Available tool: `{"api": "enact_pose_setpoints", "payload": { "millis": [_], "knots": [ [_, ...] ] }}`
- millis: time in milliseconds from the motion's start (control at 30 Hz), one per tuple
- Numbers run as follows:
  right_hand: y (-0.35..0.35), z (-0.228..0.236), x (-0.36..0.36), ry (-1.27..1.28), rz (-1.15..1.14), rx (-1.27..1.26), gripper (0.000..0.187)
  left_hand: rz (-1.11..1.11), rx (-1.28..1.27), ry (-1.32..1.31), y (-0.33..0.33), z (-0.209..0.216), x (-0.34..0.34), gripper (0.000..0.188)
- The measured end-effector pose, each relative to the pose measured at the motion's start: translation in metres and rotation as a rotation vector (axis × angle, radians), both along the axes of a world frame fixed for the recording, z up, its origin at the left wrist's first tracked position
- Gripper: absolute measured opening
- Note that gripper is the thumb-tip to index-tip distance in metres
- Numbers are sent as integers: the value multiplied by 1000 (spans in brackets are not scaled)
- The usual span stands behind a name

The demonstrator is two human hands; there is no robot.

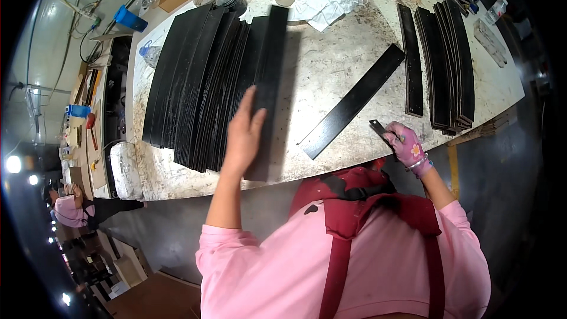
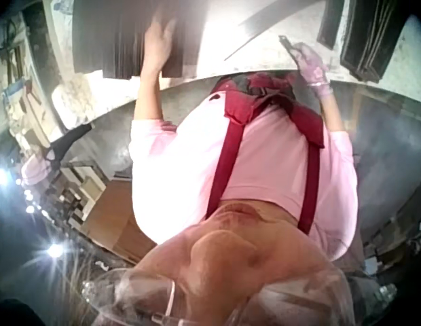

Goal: The person scrapes the edges and surfaces of long, dark wooden boards with a small metal tool, handling the boards one at a time and placing them in stacks on a workbench.

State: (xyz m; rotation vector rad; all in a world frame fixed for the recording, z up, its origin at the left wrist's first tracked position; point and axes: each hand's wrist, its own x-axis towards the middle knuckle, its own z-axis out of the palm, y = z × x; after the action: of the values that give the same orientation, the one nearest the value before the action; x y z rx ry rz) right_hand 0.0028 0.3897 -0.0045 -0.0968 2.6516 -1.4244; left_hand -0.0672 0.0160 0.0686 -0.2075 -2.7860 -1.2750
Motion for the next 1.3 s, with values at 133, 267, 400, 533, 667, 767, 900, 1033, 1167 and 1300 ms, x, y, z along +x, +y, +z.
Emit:
{"api": "enact_pose_setpoints", "payload": {
  "millis": [133, 267, 400, 533, 667, 767, 900, 1033, 1167, 1300],
  "knots": [
    [-11, 8, -10, 2, 46, -48, 18, 118, -100, -139, -22, 9, -12, 64],
    [-14, 10, -9, 29, 114, 56, 18, 154, -544, -114, -18, -3, -20, 66],
    [-13, 5, -5, 47, 81, 61, 17, 114, -497, 119, -22, -27, -26, 48],
    [-10, 1, -3, 80, 71, 38, 17, 165, -135, -2, -14, -19, -28, 38],
    [-9, -5, -4, 114, 88, 51, 17, 221, -310, 245, -15, -6, -34, 41],
    [-11, 0, -5, 96, 102, 81, 18, 208, -747, 320, -21, -9, -38, 36],
    [-11, -2, -3, 116, 101, 56, 19, 177, -924, 354, -29, -28, -39, 32],
    [-8, -6, -1, 108, 50, 57, 18, 143, -902, 330, -15, -23, -34, 41],
    [-15, -5, -4, 119, 71, 41, 18, 202, -914, 301, -20, -33, -25, 43],
    [-10, -7, -5, 52, -4, -27, 19, 29, -606, 318, 11, -49, 7, 54]
  ]
}}
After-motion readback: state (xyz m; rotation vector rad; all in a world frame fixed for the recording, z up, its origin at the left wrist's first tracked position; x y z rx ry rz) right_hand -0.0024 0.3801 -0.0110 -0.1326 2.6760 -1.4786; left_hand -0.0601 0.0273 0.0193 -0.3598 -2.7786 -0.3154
